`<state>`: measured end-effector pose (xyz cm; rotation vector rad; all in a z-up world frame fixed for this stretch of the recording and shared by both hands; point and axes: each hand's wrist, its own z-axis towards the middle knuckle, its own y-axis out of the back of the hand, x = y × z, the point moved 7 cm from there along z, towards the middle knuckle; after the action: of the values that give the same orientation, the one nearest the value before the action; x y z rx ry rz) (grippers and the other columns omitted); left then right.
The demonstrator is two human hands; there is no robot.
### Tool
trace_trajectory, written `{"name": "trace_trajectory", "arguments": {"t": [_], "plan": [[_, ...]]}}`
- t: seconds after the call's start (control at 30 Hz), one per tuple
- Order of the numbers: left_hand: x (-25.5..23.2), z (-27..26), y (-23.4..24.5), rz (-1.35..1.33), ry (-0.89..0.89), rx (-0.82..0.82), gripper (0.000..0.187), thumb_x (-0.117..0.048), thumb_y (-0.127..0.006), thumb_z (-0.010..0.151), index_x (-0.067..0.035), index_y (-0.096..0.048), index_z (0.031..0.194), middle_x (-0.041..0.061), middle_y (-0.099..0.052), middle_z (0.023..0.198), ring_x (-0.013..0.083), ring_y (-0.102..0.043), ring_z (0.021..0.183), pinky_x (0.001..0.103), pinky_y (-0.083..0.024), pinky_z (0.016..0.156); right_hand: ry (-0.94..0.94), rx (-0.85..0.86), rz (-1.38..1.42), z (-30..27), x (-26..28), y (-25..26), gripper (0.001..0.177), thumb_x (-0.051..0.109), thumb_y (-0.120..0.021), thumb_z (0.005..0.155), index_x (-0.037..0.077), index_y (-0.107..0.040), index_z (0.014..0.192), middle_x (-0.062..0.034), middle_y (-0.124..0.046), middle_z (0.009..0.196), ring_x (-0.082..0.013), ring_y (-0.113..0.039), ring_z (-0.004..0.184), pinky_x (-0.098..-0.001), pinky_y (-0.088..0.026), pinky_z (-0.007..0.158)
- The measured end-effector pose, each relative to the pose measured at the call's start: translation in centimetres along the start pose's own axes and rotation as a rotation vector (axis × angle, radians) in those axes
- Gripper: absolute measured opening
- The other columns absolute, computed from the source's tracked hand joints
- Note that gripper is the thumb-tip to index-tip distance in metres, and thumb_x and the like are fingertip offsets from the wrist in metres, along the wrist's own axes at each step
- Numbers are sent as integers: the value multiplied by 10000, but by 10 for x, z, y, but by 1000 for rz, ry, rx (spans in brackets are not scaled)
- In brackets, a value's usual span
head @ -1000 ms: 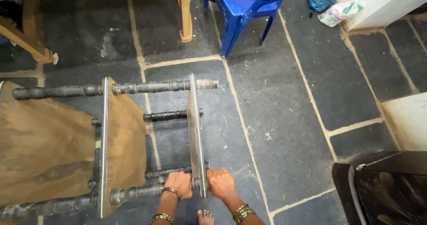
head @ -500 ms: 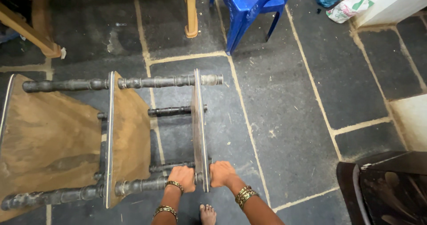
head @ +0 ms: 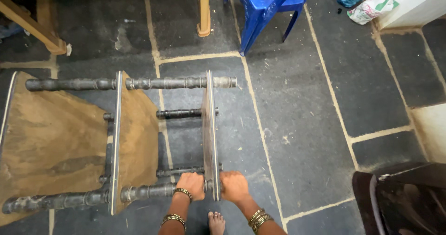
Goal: The person lifts a small wooden stool, turns it upside down, and removes the plastic caps from the legs by hand. The removed caps are placed on the floor. The stool remains upside down at the end of the clip.
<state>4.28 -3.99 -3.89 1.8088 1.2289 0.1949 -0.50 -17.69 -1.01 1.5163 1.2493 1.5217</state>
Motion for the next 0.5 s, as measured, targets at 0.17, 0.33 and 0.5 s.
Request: {"name": "trace_trajectory", "arguments": {"t": [0.17,0.33,0.5], "plan": [[-2,2,-3,-1,3,2,210,-227,-728,684,-83,-776,829,213,-738,899,359,-737,901,447,-586,835,-143,717,229,21,-17,3,319,323,-876,623,94,-743,801,-117,-744,770,-294,-750,733,-415,-591,696],[4,6,-10,8,-21,-2,204,-239,-728,677,-75,-774,789,224,-732,878,373,-732,882,446,-583,816,-290,1009,297,21,-15,-4,271,279,-871,588,71,-746,709,-91,-770,746,-229,-765,708,-378,-615,694],[5,5,-14,-18,-15,-13,193,-233,-726,670,-86,-776,785,220,-735,872,378,-731,871,452,-583,803,-165,541,46,16,-21,-8,142,163,-774,669,85,-744,783,-191,-718,803,-360,-710,818,-437,-568,747]]}}
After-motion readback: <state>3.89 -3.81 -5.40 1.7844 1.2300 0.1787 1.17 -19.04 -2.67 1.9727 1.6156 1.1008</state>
